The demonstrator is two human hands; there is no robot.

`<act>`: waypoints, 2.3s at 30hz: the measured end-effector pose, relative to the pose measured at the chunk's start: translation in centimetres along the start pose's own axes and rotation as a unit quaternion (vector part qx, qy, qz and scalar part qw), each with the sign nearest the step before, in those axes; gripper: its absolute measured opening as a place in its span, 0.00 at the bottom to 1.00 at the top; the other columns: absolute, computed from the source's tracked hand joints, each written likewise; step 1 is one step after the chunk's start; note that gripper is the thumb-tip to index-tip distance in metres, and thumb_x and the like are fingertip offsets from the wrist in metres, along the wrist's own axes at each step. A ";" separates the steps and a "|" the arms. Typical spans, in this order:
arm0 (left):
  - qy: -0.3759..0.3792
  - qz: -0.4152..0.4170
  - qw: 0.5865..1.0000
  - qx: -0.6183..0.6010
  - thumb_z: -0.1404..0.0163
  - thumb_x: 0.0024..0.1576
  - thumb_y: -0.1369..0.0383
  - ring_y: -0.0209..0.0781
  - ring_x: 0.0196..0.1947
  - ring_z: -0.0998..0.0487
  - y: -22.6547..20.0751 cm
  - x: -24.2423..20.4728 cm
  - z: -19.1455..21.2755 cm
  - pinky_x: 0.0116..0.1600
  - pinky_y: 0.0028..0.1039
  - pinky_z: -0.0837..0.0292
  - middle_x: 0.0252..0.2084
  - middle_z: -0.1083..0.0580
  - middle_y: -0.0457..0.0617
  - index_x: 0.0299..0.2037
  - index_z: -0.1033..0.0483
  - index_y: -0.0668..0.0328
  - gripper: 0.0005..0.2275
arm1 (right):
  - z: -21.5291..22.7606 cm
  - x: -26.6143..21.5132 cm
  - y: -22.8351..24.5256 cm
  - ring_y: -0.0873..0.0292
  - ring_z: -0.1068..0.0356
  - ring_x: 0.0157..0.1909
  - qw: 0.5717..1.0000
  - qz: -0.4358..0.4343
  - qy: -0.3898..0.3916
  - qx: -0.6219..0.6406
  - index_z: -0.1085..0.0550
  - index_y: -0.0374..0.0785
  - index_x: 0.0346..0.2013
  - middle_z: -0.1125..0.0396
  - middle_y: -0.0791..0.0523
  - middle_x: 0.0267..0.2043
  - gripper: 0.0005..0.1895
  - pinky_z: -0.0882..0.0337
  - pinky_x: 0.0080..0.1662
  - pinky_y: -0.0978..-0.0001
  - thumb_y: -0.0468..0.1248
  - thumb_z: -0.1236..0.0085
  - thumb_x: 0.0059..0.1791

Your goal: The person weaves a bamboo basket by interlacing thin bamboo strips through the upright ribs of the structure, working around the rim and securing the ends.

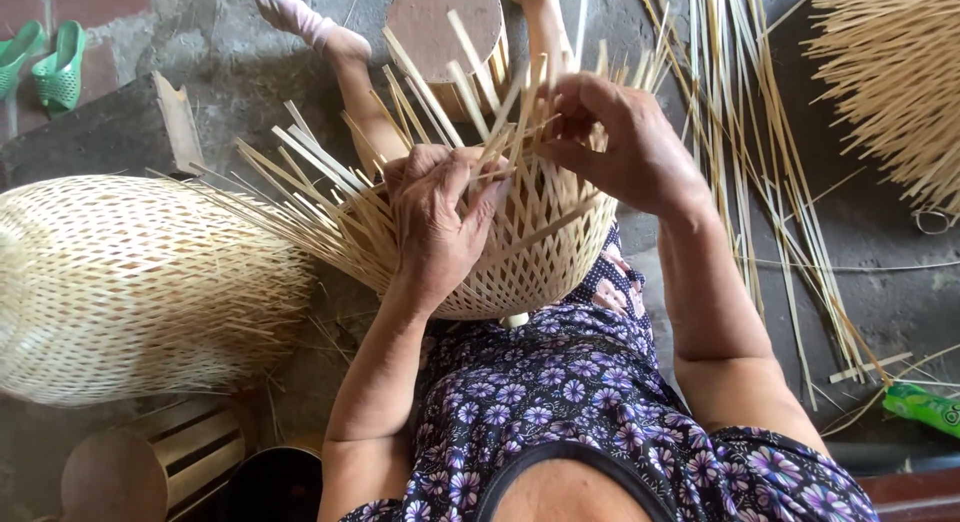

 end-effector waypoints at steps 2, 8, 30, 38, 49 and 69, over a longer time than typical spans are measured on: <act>0.008 0.002 1.000 -0.001 0.35 0.56 0.70 0.35 0.44 0.26 -0.3 -0.2 0.2 0.55 0.31 0.43 0.39 0.19 0.37 0.48 0.23 0.54 0.13 | -0.2 -0.1 -0.7 0.64 0.33 0.31 0.997 -0.074 0.017 -0.009 0.30 0.31 0.49 0.32 0.55 0.32 0.19 0.28 0.33 0.72 0.38 0.32 0.52; 0.007 0.002 1.000 0.000 0.35 0.57 0.71 0.34 0.44 0.26 -0.1 0.0 0.1 0.55 0.31 0.42 0.41 0.19 0.37 0.48 0.24 0.54 0.12 | -0.3 0.1 -1.4 0.67 0.36 0.28 0.984 -0.124 0.000 0.128 0.30 0.37 0.52 0.33 0.58 0.31 0.19 0.32 0.28 0.75 0.40 0.33 0.51; 0.013 0.092 0.996 -0.004 0.33 0.55 0.66 0.36 0.33 0.28 3.1 -0.5 -2.5 0.42 0.30 0.32 0.34 0.24 0.44 0.46 0.25 0.54 0.15 | -1.2 2.0 -1.7 0.64 0.30 0.53 0.980 -0.042 0.020 0.191 0.26 0.49 0.34 0.28 0.64 0.46 0.10 0.25 0.58 0.67 0.47 0.33 0.50; -0.012 -0.068 0.990 -0.120 0.39 0.64 0.69 0.33 0.44 0.26 2.1 -0.6 -1.0 0.54 0.28 0.31 0.42 0.24 0.38 0.51 0.28 0.48 0.11 | -1.8 2.6 2.0 0.48 0.37 0.59 0.992 0.035 0.030 -0.119 0.25 0.34 0.50 0.31 0.50 0.53 0.27 0.28 0.57 0.53 0.47 0.27 0.44; -0.033 0.072 0.993 -0.086 0.38 0.59 0.63 0.40 0.42 0.26 3.2 0.5 -1.6 0.49 0.31 0.26 0.43 0.27 0.51 0.56 0.35 0.60 0.21 | -1.4 1.3 1.7 0.61 0.26 0.46 0.998 -0.008 -0.057 0.000 0.22 0.41 0.37 0.25 0.61 0.42 0.08 0.27 0.50 0.62 0.40 0.33 0.49; 0.079 0.115 0.984 -0.112 0.39 0.64 0.63 0.36 0.38 0.29 5.0 -0.1 -0.4 0.45 0.32 0.29 0.37 0.28 0.44 0.61 0.32 0.48 0.19 | -1.8 2.0 2.0 0.59 0.28 0.40 0.993 0.070 -0.002 0.096 0.25 0.46 0.47 0.26 0.57 0.48 0.07 0.28 0.45 0.64 0.34 0.33 0.60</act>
Point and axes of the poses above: each hand's wrist, its own x-axis towards the middle knuckle, its own z-axis out of the back of the hand, y = z × x, the point moved 5 cm from there along x, towards the middle knuckle
